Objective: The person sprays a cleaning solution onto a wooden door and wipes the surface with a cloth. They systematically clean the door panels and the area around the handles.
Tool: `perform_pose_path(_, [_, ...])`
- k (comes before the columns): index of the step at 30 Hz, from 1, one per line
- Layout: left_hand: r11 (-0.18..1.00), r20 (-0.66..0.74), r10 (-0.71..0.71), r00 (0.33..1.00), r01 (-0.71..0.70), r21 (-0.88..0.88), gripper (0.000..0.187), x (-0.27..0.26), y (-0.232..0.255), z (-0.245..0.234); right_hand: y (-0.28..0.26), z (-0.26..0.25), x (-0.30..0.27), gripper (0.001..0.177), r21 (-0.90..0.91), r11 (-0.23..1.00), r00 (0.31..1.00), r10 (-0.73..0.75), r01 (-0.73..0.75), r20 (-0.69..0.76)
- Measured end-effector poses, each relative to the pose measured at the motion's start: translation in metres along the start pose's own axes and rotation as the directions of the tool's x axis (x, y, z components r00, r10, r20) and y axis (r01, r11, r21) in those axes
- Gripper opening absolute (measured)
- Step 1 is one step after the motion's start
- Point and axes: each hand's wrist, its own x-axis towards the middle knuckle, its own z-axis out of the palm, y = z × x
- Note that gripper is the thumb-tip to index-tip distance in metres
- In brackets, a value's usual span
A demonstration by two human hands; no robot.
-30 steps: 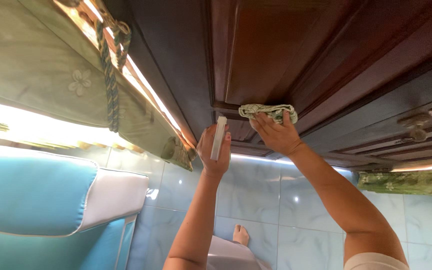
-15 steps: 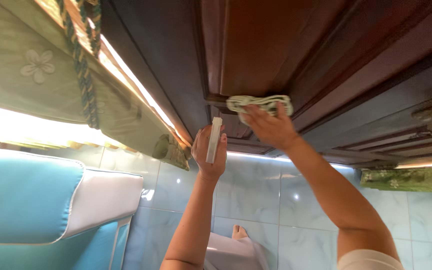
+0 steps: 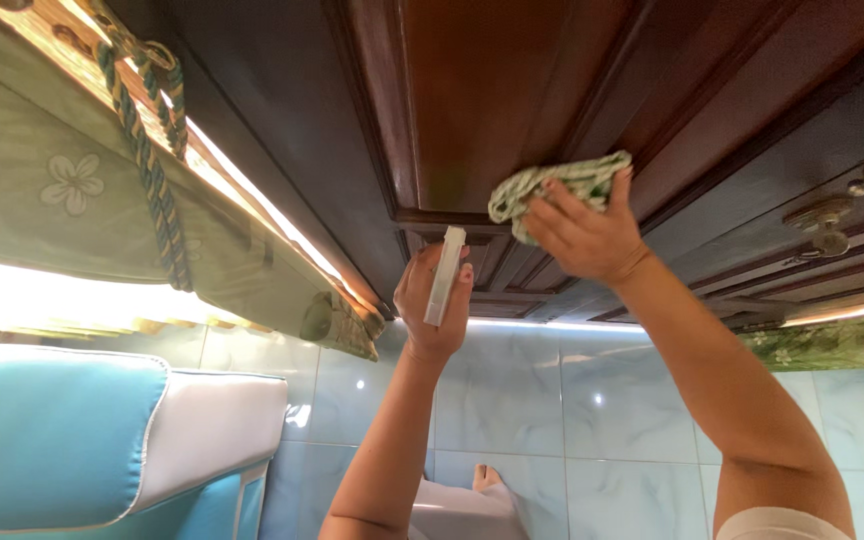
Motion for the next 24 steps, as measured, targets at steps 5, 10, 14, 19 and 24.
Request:
perform_pose_path(5, [0.998,-0.005,0.067,0.998,-0.067,0.016,0.025,0.018,0.007,0.009,0.065,-0.04,0.06,0.017,-0.165,0.985,0.987,0.027,-0.053,-0.161])
perform_pose_path(10, [0.999,-0.003,0.054,0.999,-0.054,0.005,0.027,0.028,0.021,0.019,0.095,-0.054,0.099,0.017,-0.17,0.968,0.955,0.136,-0.184,-0.263])
perform_pose_path(14, [0.999,-0.026,0.033,0.999,-0.033,0.011,0.027,0.03,0.026,0.02,0.058,-0.022,0.088,0.041,0.031,0.989,0.974,0.149,-0.146,-0.167])
perform_pose_path(19, [0.999,-0.059,0.053,0.997,-0.052,0.016,0.026,0.022,0.021,0.009,-0.028,0.026,0.043,0.046,0.07,0.983,0.986,-0.168,0.167,0.014])
perform_pose_path(24, [0.992,-0.068,0.086,0.994,-0.079,0.097,0.023,0.014,0.014,0.0,-0.042,0.035,0.041,0.053,-0.147,0.866,0.864,-0.434,0.478,0.255])
